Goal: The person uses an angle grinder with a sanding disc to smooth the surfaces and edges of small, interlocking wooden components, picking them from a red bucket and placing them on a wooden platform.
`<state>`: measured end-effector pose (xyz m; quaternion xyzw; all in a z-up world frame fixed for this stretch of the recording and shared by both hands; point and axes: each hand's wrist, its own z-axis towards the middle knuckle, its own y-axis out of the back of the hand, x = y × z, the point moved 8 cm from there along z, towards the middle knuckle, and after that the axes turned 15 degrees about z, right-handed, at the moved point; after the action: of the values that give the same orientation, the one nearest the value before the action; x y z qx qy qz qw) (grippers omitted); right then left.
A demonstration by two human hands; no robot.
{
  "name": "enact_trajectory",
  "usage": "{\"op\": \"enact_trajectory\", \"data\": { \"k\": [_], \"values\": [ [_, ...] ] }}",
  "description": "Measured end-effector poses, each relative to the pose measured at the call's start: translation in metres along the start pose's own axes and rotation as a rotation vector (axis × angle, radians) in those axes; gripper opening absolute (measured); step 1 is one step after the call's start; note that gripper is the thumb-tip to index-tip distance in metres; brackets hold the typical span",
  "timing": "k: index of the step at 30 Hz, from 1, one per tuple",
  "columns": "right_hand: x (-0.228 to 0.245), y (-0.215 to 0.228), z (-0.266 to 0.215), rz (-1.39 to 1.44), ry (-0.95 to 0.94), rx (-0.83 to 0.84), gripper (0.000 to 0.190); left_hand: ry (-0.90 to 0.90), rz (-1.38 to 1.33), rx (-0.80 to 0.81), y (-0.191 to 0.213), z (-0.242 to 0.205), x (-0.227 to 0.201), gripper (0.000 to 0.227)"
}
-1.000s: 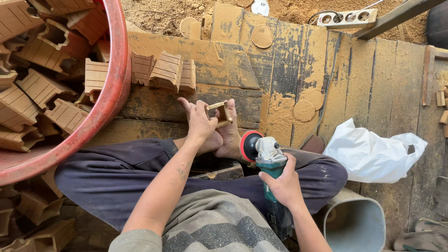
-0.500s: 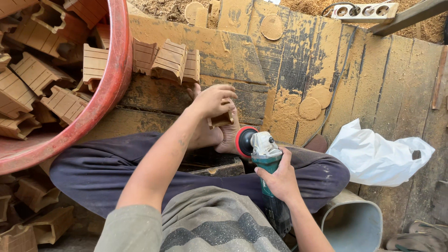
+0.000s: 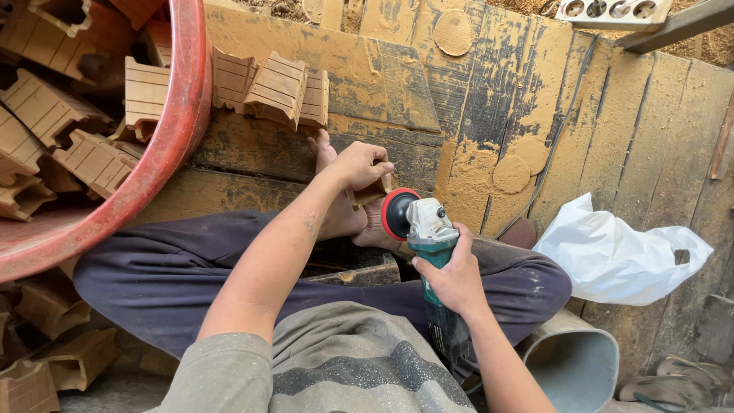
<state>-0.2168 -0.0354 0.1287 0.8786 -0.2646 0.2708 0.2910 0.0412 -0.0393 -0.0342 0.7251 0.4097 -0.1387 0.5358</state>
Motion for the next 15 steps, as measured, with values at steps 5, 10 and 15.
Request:
{"op": "enact_trajectory", "data": {
  "k": [5, 10, 15],
  "values": [
    [0.005, -0.013, 0.006, -0.048, 0.074, 0.041, 0.098, 0.011, 0.02, 0.009, -0.006, 0.003, 0.0, 0.018],
    [0.015, -0.02, 0.0, -0.091, 0.07, 0.046, 0.097, -0.004, 0.014, 0.053, 0.004, 0.002, -0.012, 0.02],
    [0.009, -0.023, 0.005, -0.126, 0.069, 0.04, 0.098, -0.008, 0.023, 0.066, -0.004, 0.008, -0.012, 0.02]
  ]
}}
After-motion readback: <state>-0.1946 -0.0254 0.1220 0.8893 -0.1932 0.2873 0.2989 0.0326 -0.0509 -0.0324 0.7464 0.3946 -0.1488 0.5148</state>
